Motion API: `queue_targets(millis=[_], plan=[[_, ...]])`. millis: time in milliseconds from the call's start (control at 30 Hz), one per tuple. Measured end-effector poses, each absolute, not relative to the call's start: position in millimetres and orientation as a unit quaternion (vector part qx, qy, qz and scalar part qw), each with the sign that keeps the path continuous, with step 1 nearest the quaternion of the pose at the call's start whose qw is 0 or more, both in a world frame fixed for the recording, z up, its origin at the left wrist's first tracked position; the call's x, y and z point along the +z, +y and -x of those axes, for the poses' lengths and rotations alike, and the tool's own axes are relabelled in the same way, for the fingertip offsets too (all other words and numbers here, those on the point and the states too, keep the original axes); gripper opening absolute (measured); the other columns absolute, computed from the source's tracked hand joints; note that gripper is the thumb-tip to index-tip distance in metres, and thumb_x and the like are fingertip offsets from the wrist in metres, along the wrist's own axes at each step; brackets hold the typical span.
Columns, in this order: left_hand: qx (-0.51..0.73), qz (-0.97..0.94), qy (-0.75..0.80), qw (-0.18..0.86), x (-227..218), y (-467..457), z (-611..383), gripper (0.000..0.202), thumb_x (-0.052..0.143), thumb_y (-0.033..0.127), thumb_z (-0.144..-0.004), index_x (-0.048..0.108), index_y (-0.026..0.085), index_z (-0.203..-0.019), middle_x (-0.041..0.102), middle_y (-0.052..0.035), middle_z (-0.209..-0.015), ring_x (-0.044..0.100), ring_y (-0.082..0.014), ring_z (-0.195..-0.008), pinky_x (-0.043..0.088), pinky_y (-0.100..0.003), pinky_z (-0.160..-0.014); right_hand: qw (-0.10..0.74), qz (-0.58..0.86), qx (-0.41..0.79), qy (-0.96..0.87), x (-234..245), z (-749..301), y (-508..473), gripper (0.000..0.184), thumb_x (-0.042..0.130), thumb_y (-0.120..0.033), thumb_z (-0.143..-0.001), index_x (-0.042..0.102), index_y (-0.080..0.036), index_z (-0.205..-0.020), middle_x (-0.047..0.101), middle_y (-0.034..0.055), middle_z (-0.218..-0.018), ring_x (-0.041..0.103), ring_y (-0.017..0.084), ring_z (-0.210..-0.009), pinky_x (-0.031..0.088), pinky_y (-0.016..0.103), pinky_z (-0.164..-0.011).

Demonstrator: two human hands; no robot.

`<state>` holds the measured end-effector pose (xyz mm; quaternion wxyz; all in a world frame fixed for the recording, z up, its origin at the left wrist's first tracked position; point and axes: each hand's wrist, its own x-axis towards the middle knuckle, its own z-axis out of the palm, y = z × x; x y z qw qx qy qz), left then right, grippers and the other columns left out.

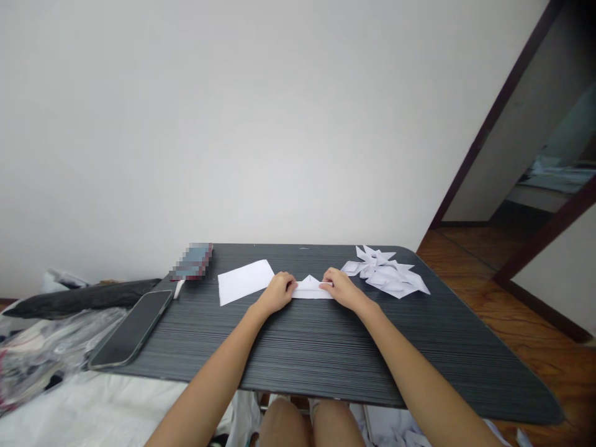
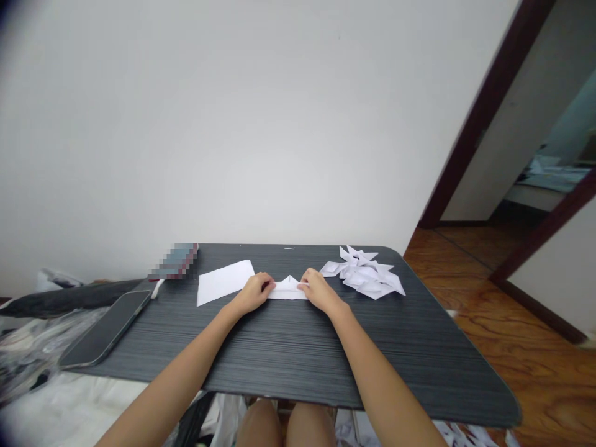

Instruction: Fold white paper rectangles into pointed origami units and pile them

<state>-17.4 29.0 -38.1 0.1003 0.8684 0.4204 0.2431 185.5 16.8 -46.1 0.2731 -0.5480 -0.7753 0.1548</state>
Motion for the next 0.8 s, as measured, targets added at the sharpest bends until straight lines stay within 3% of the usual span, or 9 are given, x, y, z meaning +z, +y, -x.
queue_targets(millis=[167,233,367,533,800], plan=[[0.219,-0.872,0.432,0.069,-40.3,27.0,15.2,0.018,0.037,0.016,-0.078,0.053,0.013,-0.072,0.054,-0.0061,-0.071,0.048,-0.0170,-0.072,0.038,-0.029,-0.070,0.239,0.577,0.132,-0.770,-48.5,-181.1,18.6,0.005,0.049,-0.018,-0.073,0.051,-0.013,-0.072,0.049,0.0046,-0.079,0.047,0.015,-0.079,0.035,0.026,-0.074],[0.216,-0.868,0.444,0.063,-38.7,24.2,14.1,0.016,0.037,0.012,-0.075,0.052,0.014,-0.083,0.053,-0.0053,-0.072,0.047,-0.0171,-0.074,0.038,-0.029,-0.070,0.236,0.578,0.123,-0.771,-46.6,-179.3,15.5,0.002,0.048,-0.015,-0.074,0.050,-0.014,-0.074,0.048,0.0045,-0.081,0.047,0.015,-0.081,0.034,0.026,-0.074],[0.202,-0.869,0.452,0.010,-31.1,15.4,8.6,0.033,0.039,0.004,-0.069,0.046,0.016,-0.100,0.051,-0.0052,-0.079,0.045,-0.0181,-0.080,0.038,-0.030,-0.071,0.238,0.577,0.086,-0.776,-41.1,-174.0,6.4,0.010,0.045,-0.010,-0.074,0.047,-0.016,-0.081,0.045,0.0046,-0.084,0.046,0.015,-0.082,0.035,0.026,-0.074],[0.151,-0.919,0.361,-0.045,-21.5,6.1,-0.5,0.038,0.034,0.000,-0.071,0.049,0.020,-0.100,0.046,-0.0066,-0.101,0.042,-0.0183,-0.089,0.036,-0.031,-0.073,0.197,0.572,-0.016,-0.796,-34.7,-157.8,-5.3,0.025,0.039,-0.001,-0.071,0.050,-0.018,-0.086,0.046,0.0072,-0.088,0.044,0.019,-0.082,0.037,0.029,-0.072],[0.093,-0.920,0.373,-0.080,-26.8,-11.1,-10.6,0.027,0.032,0.005,-0.076,0.055,0.007,-0.089,0.050,-0.0125,-0.092,0.045,-0.0202,-0.085,0.038,-0.031,-0.075,0.153,0.540,-0.054,-0.826,-36.3,-159.6,-31.4,0.033,0.034,0.001,-0.071,0.054,-0.012,-0.094,0.051,0.0108,-0.094,0.043,0.020,-0.088,0.036,0.028,-0.076]])
